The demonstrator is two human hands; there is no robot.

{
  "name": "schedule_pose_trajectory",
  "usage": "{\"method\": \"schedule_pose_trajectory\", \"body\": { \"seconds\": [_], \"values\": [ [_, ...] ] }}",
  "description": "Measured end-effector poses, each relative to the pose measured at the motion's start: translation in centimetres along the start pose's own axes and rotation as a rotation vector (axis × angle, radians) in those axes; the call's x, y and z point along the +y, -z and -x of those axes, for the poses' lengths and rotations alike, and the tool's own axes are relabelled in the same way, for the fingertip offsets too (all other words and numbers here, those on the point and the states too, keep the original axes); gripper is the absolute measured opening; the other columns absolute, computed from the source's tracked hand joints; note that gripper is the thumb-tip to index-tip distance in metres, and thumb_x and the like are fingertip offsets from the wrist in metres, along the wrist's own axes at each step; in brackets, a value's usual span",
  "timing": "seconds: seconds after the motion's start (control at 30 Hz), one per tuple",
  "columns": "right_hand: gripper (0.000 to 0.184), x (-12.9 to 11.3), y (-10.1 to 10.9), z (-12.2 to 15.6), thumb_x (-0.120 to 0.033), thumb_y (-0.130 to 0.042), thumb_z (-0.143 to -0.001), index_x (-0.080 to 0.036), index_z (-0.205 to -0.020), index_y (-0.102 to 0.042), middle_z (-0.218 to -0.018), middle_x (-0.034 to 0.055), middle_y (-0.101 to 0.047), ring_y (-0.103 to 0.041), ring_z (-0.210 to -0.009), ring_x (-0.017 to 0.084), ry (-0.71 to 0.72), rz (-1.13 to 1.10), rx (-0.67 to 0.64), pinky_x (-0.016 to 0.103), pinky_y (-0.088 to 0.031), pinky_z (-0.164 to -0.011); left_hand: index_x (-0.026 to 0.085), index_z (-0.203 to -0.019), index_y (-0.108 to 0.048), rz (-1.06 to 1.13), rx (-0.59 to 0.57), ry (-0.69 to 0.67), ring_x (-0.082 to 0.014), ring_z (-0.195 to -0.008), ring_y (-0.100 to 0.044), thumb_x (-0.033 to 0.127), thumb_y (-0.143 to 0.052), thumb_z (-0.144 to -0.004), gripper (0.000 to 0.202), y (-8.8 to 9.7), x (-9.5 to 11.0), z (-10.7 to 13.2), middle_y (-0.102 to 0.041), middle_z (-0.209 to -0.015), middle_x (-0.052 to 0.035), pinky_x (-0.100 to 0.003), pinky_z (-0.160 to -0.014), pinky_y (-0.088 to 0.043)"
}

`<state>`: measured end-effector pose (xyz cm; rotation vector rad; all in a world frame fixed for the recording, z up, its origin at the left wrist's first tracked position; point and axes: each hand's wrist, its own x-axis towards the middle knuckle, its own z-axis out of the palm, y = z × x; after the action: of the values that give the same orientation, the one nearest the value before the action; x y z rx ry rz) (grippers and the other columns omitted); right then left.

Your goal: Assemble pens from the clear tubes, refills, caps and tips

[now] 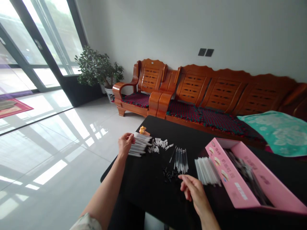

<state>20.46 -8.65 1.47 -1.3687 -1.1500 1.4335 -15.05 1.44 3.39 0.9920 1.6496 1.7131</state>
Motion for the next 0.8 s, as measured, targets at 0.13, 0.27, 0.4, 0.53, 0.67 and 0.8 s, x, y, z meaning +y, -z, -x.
{"method": "schedule_pose_trajectory", "body": {
  "seconds": [0.13,0.27,0.4,0.53,0.67,0.8],
  "values": [
    [0.048,0.7,0.3,1.0,-0.057,-0.064,-0.078,-0.012,-0.094,-0.068,-0.056,0.0009,-0.060,-0.040,-0.033,0.004,-0.032,0.004,0.064,0.016,-0.018,-0.033,0.017,-0.083,-0.066,-0.283,0.019,-0.022,-0.0167,-0.052,-0.066,0.047,-0.058,-0.077,0.031,1.5,-0.5,-2.5,-0.068,-0.059,-0.0012,-0.024,-0.055,-0.047],
    [0.049,0.8,-0.4,1.3,-0.058,-0.064,-0.077,-0.012,-0.094,-0.069,-0.056,0.0010,-0.059,-0.040,-0.033,0.005,-0.054,-0.016,0.141,0.017,-0.019,-0.033,0.018,-0.083,-0.067,-0.425,0.010,-0.021,-0.0171,-0.058,-0.069,0.045,-0.056,-0.080,0.029,2.0,-0.5,-3.0,-0.070,-0.061,-0.0013,-0.024,-0.062,-0.049],
    [0.049,0.7,-1.3,1.4,-0.058,-0.065,-0.076,-0.013,-0.094,-0.070,-0.057,0.0015,-0.059,-0.040,-0.035,0.005,-0.065,-0.026,0.169,0.017,-0.019,-0.033,0.017,-0.085,-0.070,-0.492,0.000,-0.003,-0.0173,-0.059,-0.070,0.042,-0.056,-0.081,0.029,2.4,-0.4,-3.3,-0.071,-0.064,-0.0022,-0.023,-0.063,-0.049],
    [0.048,0.2,-2.2,0.7,-0.057,-0.065,-0.076,-0.013,-0.093,-0.069,-0.056,0.0011,-0.059,-0.040,-0.034,0.005,-0.045,-0.026,0.170,0.016,-0.020,-0.033,0.016,-0.085,-0.072,-0.568,-0.054,0.000,-0.0178,-0.058,-0.069,0.040,-0.054,-0.082,0.030,2.7,-0.8,-3.7,-0.070,-0.062,-0.0030,-0.024,-0.061,-0.049],
    [0.048,-0.8,-2.7,-0.7,-0.057,-0.066,-0.075,-0.012,-0.091,-0.069,-0.054,0.0010,-0.059,-0.039,-0.033,0.005,0.003,0.002,0.152,0.016,-0.019,-0.032,0.015,-0.088,-0.074,-0.672,-0.111,-0.039,-0.0185,-0.059,-0.067,0.038,-0.051,-0.084,0.033,3.0,-1.8,-4.0,-0.071,-0.067,-0.0054,-0.026,-0.063,-0.049],
    [0.049,-1.3,-1.9,-1.4,-0.058,-0.064,-0.075,-0.012,-0.091,-0.069,-0.054,0.0012,-0.060,-0.039,-0.032,0.006,0.032,0.056,0.146,0.017,-0.020,-0.031,0.015,-0.093,-0.075,-0.764,-0.042,-0.226,-0.0195,-0.070,-0.067,0.034,-0.052,-0.083,0.031,3.1,-2.0,-3.7,-0.072,-0.088,-0.0091,-0.030,-0.075,-0.049]
  ]
}}
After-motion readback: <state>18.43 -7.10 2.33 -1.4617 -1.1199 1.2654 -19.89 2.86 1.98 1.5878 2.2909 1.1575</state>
